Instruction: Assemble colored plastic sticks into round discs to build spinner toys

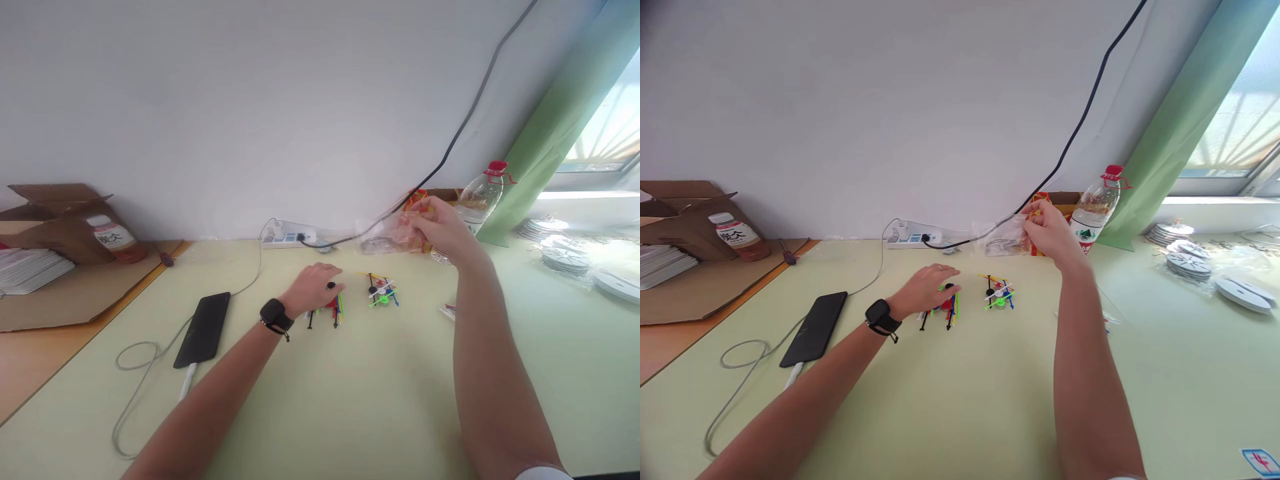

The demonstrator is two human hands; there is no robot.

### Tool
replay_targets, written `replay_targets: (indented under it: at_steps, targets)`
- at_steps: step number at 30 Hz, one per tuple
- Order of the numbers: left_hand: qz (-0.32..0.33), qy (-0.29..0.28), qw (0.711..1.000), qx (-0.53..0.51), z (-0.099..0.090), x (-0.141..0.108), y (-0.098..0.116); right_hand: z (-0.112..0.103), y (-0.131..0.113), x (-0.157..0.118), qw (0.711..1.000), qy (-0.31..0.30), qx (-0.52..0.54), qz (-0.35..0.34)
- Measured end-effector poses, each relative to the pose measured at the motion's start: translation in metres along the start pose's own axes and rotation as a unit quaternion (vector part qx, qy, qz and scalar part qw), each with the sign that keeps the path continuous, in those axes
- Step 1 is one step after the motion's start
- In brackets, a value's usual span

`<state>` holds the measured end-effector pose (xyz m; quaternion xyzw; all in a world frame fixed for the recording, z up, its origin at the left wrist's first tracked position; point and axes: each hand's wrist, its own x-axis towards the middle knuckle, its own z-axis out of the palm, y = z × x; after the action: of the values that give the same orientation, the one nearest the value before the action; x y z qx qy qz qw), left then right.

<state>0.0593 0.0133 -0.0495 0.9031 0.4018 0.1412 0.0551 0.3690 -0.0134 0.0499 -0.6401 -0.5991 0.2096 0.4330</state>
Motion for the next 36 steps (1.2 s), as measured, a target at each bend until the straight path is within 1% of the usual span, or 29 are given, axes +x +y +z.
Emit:
replay_targets:
  at_steps: [2, 4, 6, 7, 9, 10, 12, 14, 15, 16, 17, 19, 21, 22, 25, 30, 33, 36]
  targets:
    - [-0.042, 0.022, 0.999, -0.015, -0.024, 0.004, -0.012, 0.016, 0.017, 0.013, 0.996, 0.007, 0.084, 0.021]
    - [-0.085, 0.015, 0.995, -0.042, -0.050, 0.007, -0.026, 0.037, 0.030, 0.024, 0.990, -0.013, 0.135, 0.050]
    - [-0.127, 0.001, 0.989, -0.073, -0.073, 0.010, -0.039, 0.059, 0.037, 0.031, 0.976, -0.013, 0.203, 0.075]
    - [-0.151, -0.010, 0.985, -0.081, -0.081, 0.011, -0.045, 0.068, 0.038, 0.032, 0.966, -0.028, 0.245, 0.082]
    - [-0.193, -0.020, 0.977, -0.089, -0.089, 0.012, -0.053, 0.082, 0.039, 0.032, 0.947, -0.077, 0.296, 0.093]
    - [-0.207, -0.023, 0.974, -0.093, -0.089, 0.013, -0.056, 0.086, 0.039, 0.031, 0.945, -0.098, 0.297, 0.098]
    - [-0.222, -0.028, 0.969, -0.104, -0.085, 0.014, -0.057, 0.087, 0.039, 0.028, 0.957, -0.121, 0.242, 0.107]
    - [-0.224, -0.042, 0.967, -0.113, -0.078, 0.017, -0.054, 0.083, 0.040, 0.027, 0.976, -0.139, 0.137, 0.100]
    - [-0.220, -0.051, 0.967, -0.116, -0.074, 0.019, -0.050, 0.081, 0.041, 0.026, 0.981, -0.159, 0.073, 0.086]
    - [-0.211, -0.064, 0.968, -0.118, -0.070, 0.022, -0.046, 0.079, 0.043, 0.025, 0.980, -0.187, 0.005, 0.066]
    - [-0.195, -0.070, 0.971, -0.119, -0.067, 0.026, -0.042, 0.079, 0.045, 0.024, 0.972, -0.222, -0.061, 0.046]
    - [-0.160, -0.070, 0.977, -0.125, -0.060, 0.033, -0.032, 0.082, 0.049, 0.021, 0.939, -0.293, -0.178, 0.021]
    - [-0.127, -0.064, 0.979, -0.147, -0.055, 0.039, -0.023, 0.088, 0.052, 0.017, 0.907, -0.336, -0.252, 0.024]
    - [-0.112, -0.060, 0.979, -0.159, -0.053, 0.042, -0.019, 0.092, 0.054, 0.016, 0.898, -0.343, -0.273, 0.029]
    - [-0.095, -0.049, 0.979, -0.173, -0.050, 0.046, -0.013, 0.096, 0.059, 0.011, 0.892, -0.337, -0.299, 0.035]
    - [-0.104, -0.054, 0.979, -0.168, -0.049, 0.047, -0.010, 0.079, 0.072, 0.003, 0.893, -0.319, -0.315, 0.031]
    - [-0.104, -0.059, 0.979, -0.167, -0.046, 0.049, -0.009, 0.069, 0.082, 0.001, 0.901, -0.303, -0.310, 0.012]
    - [-0.095, -0.065, 0.978, -0.174, -0.041, 0.051, -0.006, 0.065, 0.087, 0.004, 0.917, -0.268, -0.296, -0.017]
